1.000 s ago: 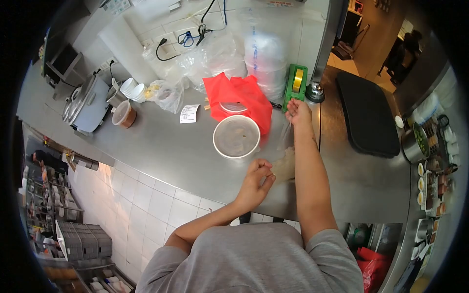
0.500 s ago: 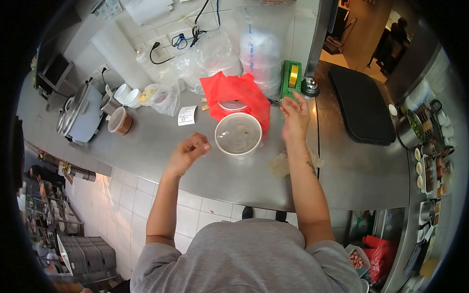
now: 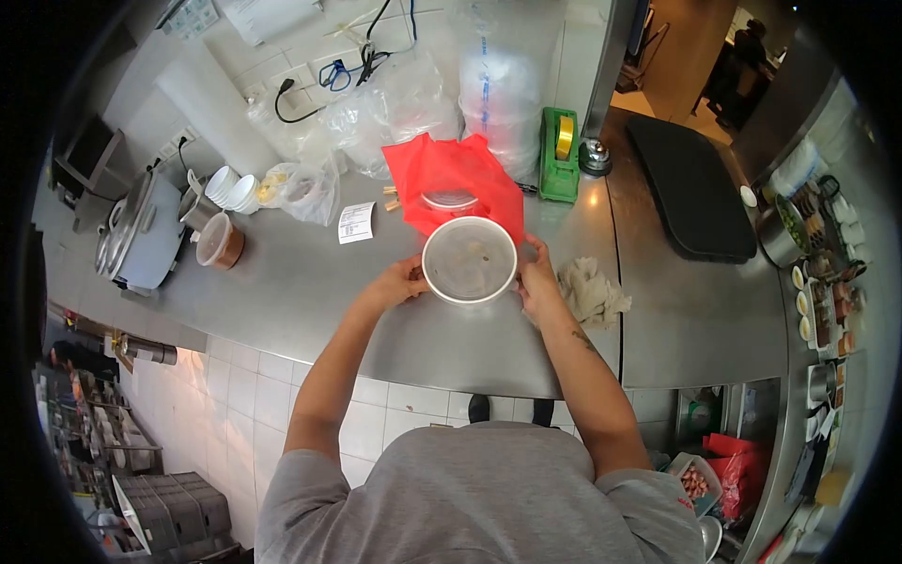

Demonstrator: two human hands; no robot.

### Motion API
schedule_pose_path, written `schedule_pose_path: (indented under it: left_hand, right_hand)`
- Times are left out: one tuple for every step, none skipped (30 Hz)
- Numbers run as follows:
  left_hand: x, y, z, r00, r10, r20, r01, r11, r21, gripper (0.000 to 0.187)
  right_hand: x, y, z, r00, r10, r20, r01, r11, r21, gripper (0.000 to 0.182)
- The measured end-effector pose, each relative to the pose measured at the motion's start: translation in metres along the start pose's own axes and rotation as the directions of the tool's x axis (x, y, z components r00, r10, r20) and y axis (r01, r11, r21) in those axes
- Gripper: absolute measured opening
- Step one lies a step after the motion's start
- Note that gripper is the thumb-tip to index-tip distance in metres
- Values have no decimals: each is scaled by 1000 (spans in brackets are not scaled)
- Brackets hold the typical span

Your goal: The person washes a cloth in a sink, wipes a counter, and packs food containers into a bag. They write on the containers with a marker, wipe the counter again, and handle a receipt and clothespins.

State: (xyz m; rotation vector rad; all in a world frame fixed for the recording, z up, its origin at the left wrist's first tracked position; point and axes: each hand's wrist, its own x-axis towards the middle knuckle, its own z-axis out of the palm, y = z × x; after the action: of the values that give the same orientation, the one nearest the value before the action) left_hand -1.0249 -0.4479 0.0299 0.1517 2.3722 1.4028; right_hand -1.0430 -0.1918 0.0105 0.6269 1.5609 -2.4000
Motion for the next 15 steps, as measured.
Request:
schedule_pose_path:
  left_hand:
    - [5,-13,4,997,58,-44,-54,995,88,17]
    - [4,-16,7,989,119,-84,-103,979,178,15]
    - [2,-20,9,983,136,-122,-112,977,184,15]
    - [0,-24,11,975,153,-159,-122,974,193,16]
    - [-3,-24,11,965,175,-196,-134,970,205,17]
    - [-10,-21,14,962,88,-259,-93,996,-3,23]
    - [-22,-16,18,953,-8,-302,-60,975,-214,30]
    - [-32,-15,23,941,-114,-320,-32,908,-418,37]
    - [-37,-17,37,945,-64,-322,-96,885,-455,44]
    - [-39,-18,62,946,-17,-323,-153,857,-493,51]
    - [-40,-17,80,939,31,-341,-205,849,-487,58]
    - [-40,-16,99,930,79,-359,-256,838,-481,64]
    - [-38,-12,111,911,134,-390,-307,850,-427,69]
    - [-36,-10,116,886,196,-420,-363,856,-368,75]
    - [-42,2,114,907,169,-386,-333,850,-409,77]
  right_hand:
    - [-6,1,-3,999,20,-26,-21,999,-45,56]
    - [-12,1,-6,999,-47,-11,44,980,-193,54]
    - [-17,2,-10,994,-110,15,109,936,-334,53]
    - [-20,2,-13,984,-169,50,173,869,-465,52]
    - [-10,7,-24,967,-254,29,238,850,-470,49]
    - [7,15,-39,940,-340,8,303,825,-477,46]
    - [20,17,-47,906,-424,-10,366,794,-486,44]
    - [10,7,-39,945,-320,63,325,904,-277,45]
    - [-15,-10,-19,962,-223,157,235,970,-62,47]
    - [-33,-16,-3,954,-142,265,106,984,144,50]
    - [-42,-8,8,954,-144,261,128,989,80,51]
    - [-54,3,19,954,-151,260,152,988,17,54]
    - [-64,11,22,952,-162,260,179,983,-45,56]
    - [-72,15,19,944,-185,272,211,975,-68,58]
    - [-81,20,15,936,-209,284,244,965,-92,59]
